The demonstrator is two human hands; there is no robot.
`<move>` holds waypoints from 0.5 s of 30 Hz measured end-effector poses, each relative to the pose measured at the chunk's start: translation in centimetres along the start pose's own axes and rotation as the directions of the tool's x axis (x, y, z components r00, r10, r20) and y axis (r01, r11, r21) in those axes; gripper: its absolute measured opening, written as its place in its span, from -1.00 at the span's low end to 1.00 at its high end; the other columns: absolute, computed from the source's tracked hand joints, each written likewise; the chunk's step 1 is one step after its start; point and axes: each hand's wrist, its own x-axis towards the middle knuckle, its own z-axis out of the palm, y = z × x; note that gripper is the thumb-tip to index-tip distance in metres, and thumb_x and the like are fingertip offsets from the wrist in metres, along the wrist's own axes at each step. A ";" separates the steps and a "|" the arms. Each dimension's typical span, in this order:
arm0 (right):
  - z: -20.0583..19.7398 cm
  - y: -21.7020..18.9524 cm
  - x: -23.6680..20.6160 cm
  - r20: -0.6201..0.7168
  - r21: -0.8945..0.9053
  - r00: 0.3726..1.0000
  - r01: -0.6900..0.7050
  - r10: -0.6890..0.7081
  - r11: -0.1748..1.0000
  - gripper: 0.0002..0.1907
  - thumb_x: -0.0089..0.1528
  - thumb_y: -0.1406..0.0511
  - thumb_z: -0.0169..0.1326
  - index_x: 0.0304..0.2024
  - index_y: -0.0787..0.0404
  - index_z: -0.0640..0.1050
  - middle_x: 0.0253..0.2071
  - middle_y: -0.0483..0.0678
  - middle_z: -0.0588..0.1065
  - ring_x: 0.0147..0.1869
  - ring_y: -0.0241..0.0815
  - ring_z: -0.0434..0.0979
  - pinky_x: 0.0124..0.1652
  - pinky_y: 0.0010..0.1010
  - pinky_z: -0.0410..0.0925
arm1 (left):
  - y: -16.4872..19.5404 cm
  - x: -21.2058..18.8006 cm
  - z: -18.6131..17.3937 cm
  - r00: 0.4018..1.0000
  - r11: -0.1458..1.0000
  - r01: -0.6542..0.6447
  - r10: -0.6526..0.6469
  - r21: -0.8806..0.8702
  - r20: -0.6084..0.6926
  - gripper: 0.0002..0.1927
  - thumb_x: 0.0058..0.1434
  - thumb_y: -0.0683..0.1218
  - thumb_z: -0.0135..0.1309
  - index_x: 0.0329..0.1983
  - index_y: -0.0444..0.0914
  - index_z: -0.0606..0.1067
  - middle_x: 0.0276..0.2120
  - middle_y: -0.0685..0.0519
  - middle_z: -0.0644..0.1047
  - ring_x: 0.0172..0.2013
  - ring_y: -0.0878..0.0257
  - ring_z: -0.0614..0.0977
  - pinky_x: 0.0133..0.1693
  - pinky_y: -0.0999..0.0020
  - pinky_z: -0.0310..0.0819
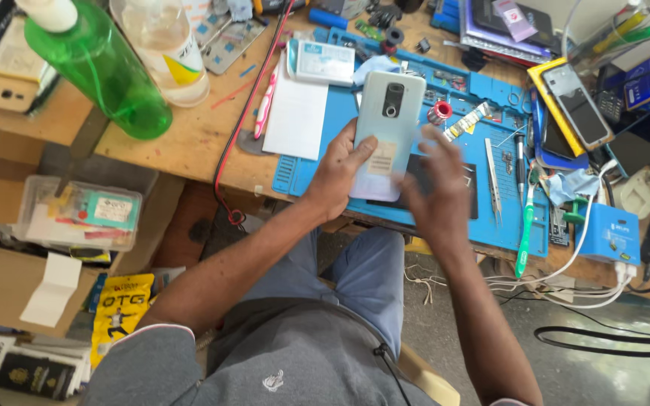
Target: The person uses a metal prying tool to carefully pry and separate the back cover of a light blue smartphone. They work along the edges and around the camera module, then reassemble the phone and test the screen by turning it on.
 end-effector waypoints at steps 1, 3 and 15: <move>-0.4 0.8 0.9 -0.049 0.145 0.991 -0.115 0.123 0.983 -0.40 0.23 0.37 0.25 0.32 0.29 0.43 0.24 0.12 0.46 0.17 -0.06 0.58 0.04 -0.33 0.51 | -0.1 -0.3 0.1 0.999 0.993 -0.042 0.043 0.113 -0.001 -0.64 0.49 -0.10 -0.04 0.28 -0.34 0.35 -0.03 0.04 0.56 -0.05 0.36 0.57 0.01 0.38 0.50; -1.1 2.4 2.5 -0.064 0.432 0.950 -0.251 0.307 0.866 -0.51 0.34 0.40 0.21 0.31 0.34 0.47 0.14 0.04 0.54 0.12 -0.21 0.61 0.03 -0.44 0.53 | -0.3 -0.6 0.2 0.991 0.958 -0.125 0.111 0.258 0.069 -0.66 0.52 -0.09 -0.05 0.27 -0.34 0.38 -0.04 0.05 0.56 -0.04 0.40 0.54 0.02 0.42 0.48; -1.2 3.2 2.4 -0.095 0.578 0.920 -0.261 0.381 0.773 -0.84 0.28 0.42 0.34 -0.10 0.35 0.67 -0.35 -0.16 0.57 -0.36 -0.50 0.41 -0.39 -0.66 0.24 | 4.3 2.4 0.4 0.955 0.849 -0.279 0.197 0.449 0.221 -0.72 0.53 -0.06 0.04 0.13 -0.35 0.54 -0.16 0.06 0.65 -0.12 0.45 0.64 -0.06 0.49 0.56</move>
